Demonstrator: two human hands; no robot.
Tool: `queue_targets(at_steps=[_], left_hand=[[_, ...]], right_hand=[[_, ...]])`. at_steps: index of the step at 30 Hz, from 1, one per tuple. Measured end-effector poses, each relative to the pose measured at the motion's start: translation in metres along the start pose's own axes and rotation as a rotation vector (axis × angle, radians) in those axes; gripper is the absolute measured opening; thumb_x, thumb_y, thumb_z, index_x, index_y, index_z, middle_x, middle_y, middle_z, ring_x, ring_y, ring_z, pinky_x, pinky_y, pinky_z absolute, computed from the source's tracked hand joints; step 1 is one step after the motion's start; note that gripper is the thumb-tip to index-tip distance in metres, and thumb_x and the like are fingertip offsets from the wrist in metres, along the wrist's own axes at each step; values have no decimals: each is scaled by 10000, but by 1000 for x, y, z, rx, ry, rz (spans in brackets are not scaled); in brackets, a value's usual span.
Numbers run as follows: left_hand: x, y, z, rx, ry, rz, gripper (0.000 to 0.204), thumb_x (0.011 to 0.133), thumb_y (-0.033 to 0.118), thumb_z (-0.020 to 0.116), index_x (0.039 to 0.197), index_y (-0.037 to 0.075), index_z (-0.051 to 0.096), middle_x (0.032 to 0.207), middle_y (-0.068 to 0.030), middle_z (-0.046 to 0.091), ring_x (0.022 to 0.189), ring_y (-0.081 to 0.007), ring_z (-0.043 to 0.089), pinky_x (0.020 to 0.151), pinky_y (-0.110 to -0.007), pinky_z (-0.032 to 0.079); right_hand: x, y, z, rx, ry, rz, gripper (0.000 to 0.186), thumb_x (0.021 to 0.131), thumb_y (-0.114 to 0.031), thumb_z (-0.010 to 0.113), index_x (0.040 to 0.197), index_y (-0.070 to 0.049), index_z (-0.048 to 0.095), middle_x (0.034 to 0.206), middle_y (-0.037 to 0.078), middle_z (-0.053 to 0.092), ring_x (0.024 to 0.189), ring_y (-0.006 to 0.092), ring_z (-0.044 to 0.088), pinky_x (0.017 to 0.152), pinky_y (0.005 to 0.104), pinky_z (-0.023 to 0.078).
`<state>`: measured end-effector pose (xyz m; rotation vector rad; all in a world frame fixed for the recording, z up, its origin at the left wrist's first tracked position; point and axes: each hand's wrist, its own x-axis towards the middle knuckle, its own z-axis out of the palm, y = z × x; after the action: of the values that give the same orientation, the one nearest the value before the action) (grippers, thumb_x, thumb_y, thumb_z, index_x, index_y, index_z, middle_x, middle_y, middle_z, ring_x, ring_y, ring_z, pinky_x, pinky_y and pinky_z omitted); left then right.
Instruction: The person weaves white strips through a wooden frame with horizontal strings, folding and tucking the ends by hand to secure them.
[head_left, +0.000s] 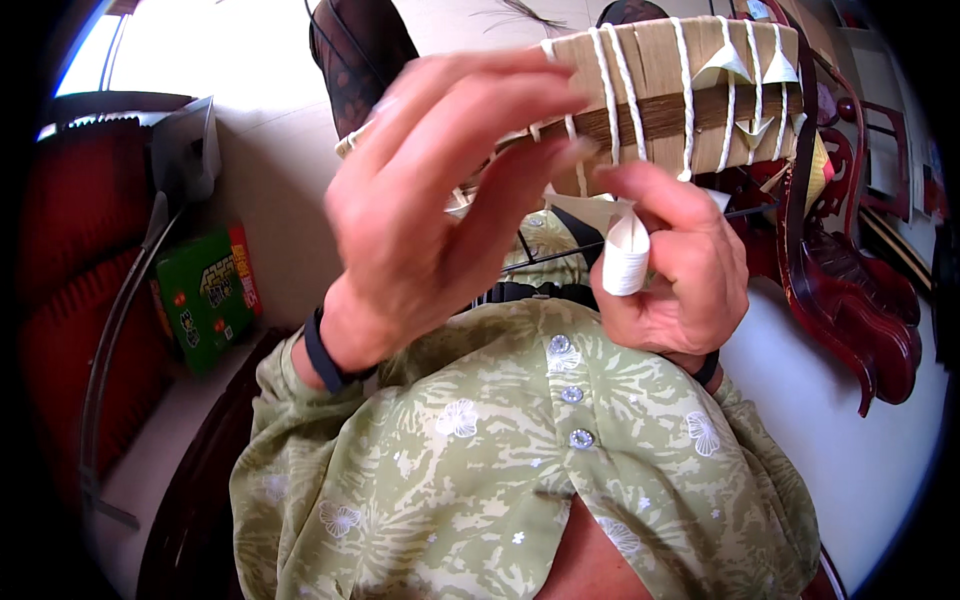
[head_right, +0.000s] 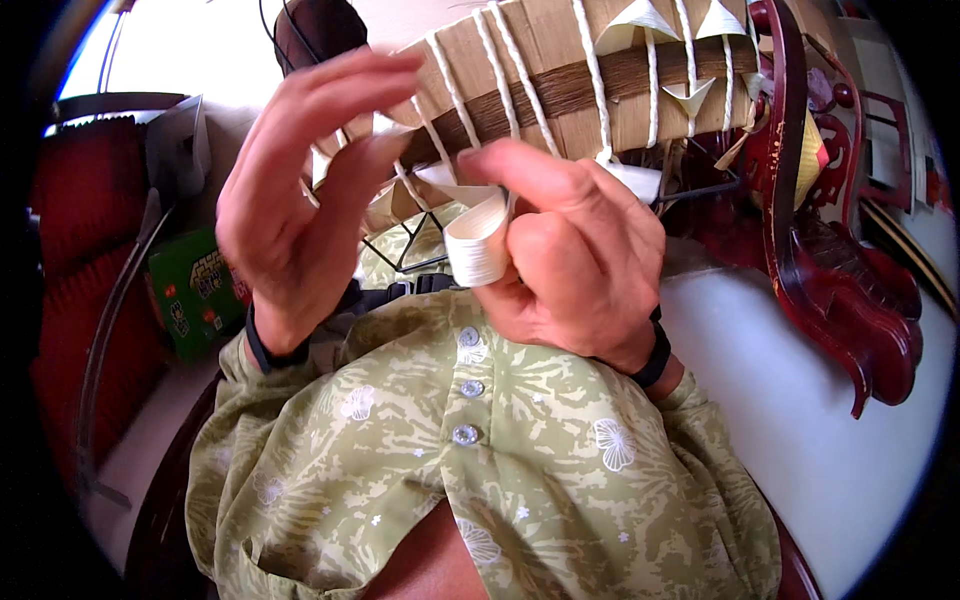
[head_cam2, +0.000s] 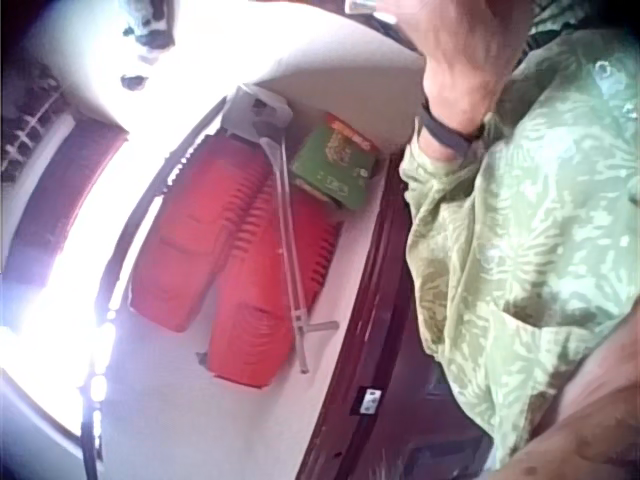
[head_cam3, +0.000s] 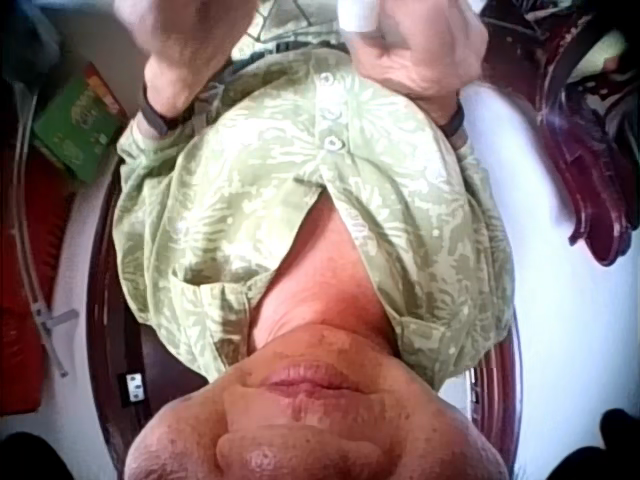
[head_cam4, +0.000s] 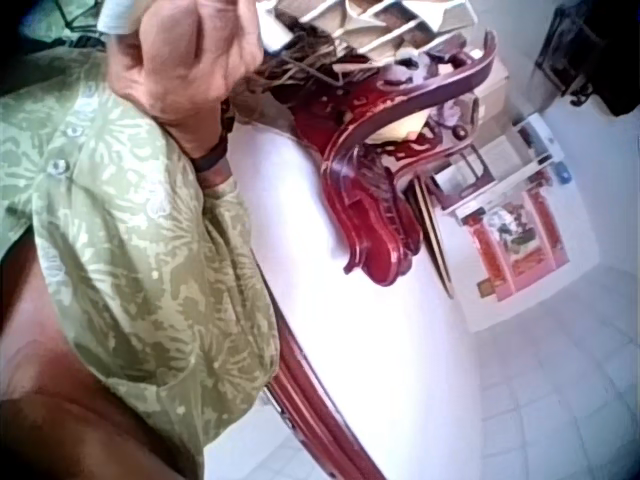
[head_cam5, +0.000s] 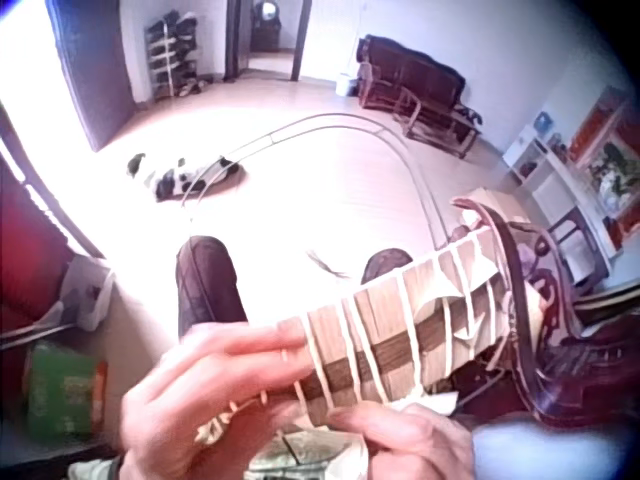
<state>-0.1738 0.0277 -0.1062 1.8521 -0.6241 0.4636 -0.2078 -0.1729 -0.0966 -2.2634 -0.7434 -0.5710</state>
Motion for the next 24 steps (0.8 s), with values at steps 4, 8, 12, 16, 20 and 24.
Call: queue_targets(at_steps=[4,8,12,16,20,24], left_hand=[[-21,14,-2,-93,-173,20,548,805,290,848,1171,-65,648,1104,-215,699,1002,-299,685,860,-379,540],[-16,19,14,-88,-109,-69,656,710,254,885,1240,-47,644,999,-127,679,889,-210,647,772,-306,518],[3,13,9,-242,-235,-59,633,682,338,851,1196,-3,704,905,-46,631,816,-154,608,737,-291,486],[19,11,9,-292,-367,6,473,693,294,858,1051,9,739,921,-71,672,798,-177,639,710,-301,500],[23,16,19,-291,-378,132,288,711,138,872,933,31,723,832,-89,683,717,-198,658,606,-310,512],[18,19,20,260,-180,325,215,735,18,825,912,32,703,834,-73,674,650,-176,640,534,-281,491]], right_hand=[[6,6,-3,24,25,-50,267,717,23,801,860,-29,581,929,133,692,643,231,637,556,312,504],[12,3,-28,66,-137,24,359,706,36,842,1002,-29,648,872,88,690,616,200,587,538,270,454],[17,5,-59,-41,-202,28,400,632,26,843,999,-40,699,808,59,663,625,206,529,579,303,431],[33,9,-86,-206,-318,-182,285,566,-43,821,825,-52,701,766,41,629,727,268,551,687,416,434],[30,12,-99,-230,-278,-188,261,592,5,805,828,-12,695,780,81,631,742,288,599,675,412,461],[12,10,-95,-255,-85,-151,313,678,21,823,964,29,696,835,148,658,718,285,627,615,368,500]])
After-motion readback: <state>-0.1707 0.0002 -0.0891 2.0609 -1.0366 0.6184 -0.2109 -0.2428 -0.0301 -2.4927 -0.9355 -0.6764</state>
